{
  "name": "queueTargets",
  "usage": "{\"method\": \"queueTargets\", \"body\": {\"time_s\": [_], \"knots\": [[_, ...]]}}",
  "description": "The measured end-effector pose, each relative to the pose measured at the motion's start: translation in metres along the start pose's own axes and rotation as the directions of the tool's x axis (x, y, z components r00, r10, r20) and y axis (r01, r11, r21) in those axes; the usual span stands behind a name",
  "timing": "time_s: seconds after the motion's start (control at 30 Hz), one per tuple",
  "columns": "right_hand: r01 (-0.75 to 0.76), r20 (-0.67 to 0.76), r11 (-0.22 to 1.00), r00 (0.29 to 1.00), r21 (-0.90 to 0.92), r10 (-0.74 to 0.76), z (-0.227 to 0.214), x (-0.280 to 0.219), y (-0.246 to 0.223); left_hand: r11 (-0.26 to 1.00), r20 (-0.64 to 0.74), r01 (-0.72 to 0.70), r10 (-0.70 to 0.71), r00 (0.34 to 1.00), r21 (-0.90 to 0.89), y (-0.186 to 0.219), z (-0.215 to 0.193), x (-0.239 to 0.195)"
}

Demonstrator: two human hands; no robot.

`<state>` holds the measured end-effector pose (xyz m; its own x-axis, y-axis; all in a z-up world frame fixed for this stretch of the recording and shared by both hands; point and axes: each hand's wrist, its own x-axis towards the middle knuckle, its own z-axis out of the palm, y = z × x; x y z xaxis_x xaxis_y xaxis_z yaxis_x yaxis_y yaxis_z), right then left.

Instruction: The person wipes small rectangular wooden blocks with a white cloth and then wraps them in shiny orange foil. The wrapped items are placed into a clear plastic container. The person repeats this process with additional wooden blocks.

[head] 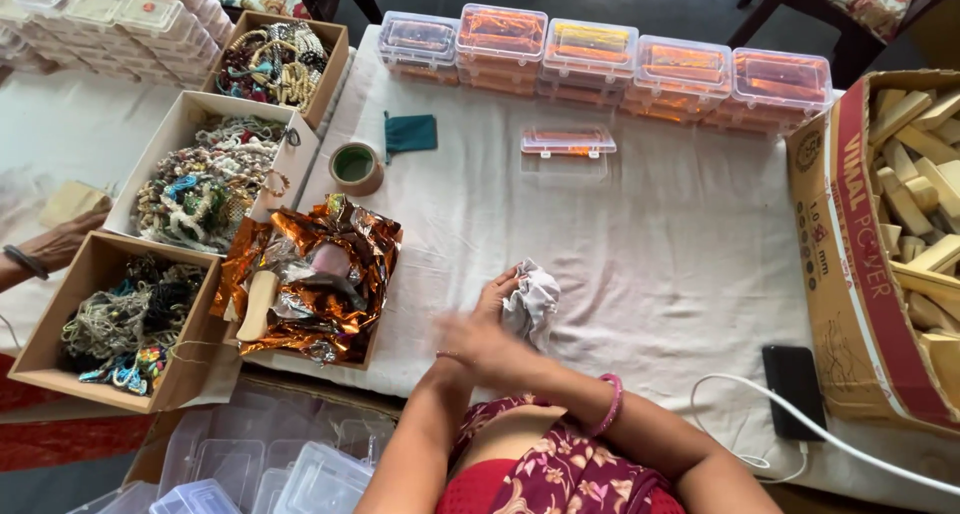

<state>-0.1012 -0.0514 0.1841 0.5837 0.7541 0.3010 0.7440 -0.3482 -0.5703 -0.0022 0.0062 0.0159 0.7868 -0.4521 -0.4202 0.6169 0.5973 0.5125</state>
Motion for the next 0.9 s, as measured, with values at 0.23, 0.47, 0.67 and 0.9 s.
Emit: {"method": "queueTargets", "body": {"time_s": [0.23,0.47,0.67,0.9], "knots": [[-0.478,-0.421,0.822,0.844,-0.31,0.332,0.007,-0.056,0.069,0.999,-0.073,-0.046,0.044,0.996,-0.025,0.002,0.014,-0.015],[-0.45,-0.364,0.869,0.86,-0.207,0.359,0.029,-0.065,0.087,0.997,-0.162,0.059,-0.067,0.984,-0.054,0.015,0.026,-0.026],[-0.435,-0.481,0.857,0.71,0.276,0.515,-0.019,-0.047,0.089,0.998,-0.164,0.061,-0.063,0.985,-0.02,0.003,0.013,-0.009],[-0.516,-0.332,0.764,0.695,0.387,0.638,-0.008,-0.051,0.116,0.999,-0.06,-0.007,0.01,0.998,0.044,0.01,0.024,-0.02]]}}
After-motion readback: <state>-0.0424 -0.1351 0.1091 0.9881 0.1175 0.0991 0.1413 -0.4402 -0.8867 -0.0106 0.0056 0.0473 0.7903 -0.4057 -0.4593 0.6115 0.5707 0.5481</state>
